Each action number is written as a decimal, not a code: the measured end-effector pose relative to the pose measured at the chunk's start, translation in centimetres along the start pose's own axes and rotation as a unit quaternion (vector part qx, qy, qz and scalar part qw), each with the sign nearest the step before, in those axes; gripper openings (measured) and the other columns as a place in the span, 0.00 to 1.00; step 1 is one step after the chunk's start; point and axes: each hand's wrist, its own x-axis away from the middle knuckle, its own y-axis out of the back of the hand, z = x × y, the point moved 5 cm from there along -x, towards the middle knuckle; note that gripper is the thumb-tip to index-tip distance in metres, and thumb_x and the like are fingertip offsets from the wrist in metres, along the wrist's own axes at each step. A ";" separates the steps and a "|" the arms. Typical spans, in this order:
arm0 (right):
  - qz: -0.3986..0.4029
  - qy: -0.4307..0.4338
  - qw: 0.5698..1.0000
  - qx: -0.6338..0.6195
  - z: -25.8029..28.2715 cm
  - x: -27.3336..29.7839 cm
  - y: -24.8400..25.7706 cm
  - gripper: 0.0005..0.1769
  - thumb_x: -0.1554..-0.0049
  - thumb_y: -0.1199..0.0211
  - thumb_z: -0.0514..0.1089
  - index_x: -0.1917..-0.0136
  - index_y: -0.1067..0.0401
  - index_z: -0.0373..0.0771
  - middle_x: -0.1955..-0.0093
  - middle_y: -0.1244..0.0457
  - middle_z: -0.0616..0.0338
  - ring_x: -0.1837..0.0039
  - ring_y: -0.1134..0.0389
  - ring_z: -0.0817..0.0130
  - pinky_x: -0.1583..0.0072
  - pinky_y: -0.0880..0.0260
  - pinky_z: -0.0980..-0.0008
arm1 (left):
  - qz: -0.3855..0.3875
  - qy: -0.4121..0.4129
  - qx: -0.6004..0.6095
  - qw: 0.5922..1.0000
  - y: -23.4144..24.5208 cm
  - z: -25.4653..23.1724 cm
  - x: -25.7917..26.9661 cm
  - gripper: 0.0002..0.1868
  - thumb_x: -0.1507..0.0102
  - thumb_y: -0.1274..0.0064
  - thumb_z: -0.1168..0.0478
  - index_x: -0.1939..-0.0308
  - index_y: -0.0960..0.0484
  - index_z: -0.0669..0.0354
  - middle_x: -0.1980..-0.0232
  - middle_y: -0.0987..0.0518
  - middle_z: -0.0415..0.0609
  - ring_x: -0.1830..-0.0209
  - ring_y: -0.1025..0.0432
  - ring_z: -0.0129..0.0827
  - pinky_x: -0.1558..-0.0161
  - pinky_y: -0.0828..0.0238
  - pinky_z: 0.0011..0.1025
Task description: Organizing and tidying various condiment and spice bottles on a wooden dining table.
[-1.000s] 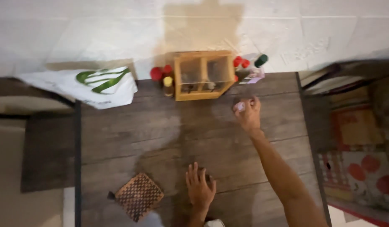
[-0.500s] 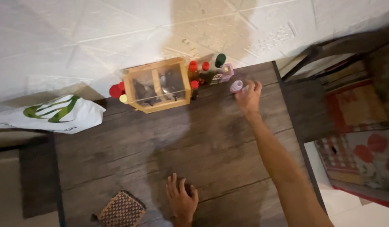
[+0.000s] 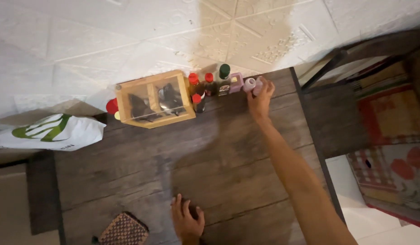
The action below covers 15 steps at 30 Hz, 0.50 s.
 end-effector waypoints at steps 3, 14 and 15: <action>0.029 -0.036 0.999 -0.022 -1.0 -1.2 -1.4 0.33 0.46 0.29 0.33 0.30 0.37 0.40 0.28 0.50 0.34 0.29 0.43 0.35 0.31 0.37 0.48 | 0.006 0.011 -0.014 1.000 -1.1 0.7 0.6 0.19 0.41 0.45 0.53 0.51 0.22 0.61 0.27 0.35 0.60 0.25 0.43 0.59 0.28 0.47 0.57; 0.020 -0.093 0.984 0.152 -1.1 -1.5 2.7 0.17 0.49 0.29 0.36 0.47 0.31 0.40 0.50 0.32 0.49 0.44 0.35 0.41 0.42 0.37 0.44 | -0.013 0.001 0.009 1.000 -0.6 0.0 0.3 0.20 0.41 0.46 0.55 0.50 0.23 0.65 0.27 0.34 0.61 0.25 0.42 0.60 0.27 0.46 0.56; 0.005 -0.112 0.977 0.181 -0.2 -1.9 3.9 0.18 0.49 0.25 0.39 0.48 0.30 0.39 0.53 0.31 0.50 0.46 0.35 0.41 0.44 0.39 0.42 | -0.022 0.001 0.016 1.000 -0.5 0.0 0.3 0.20 0.41 0.47 0.55 0.50 0.23 0.64 0.27 0.34 0.61 0.25 0.42 0.59 0.27 0.47 0.56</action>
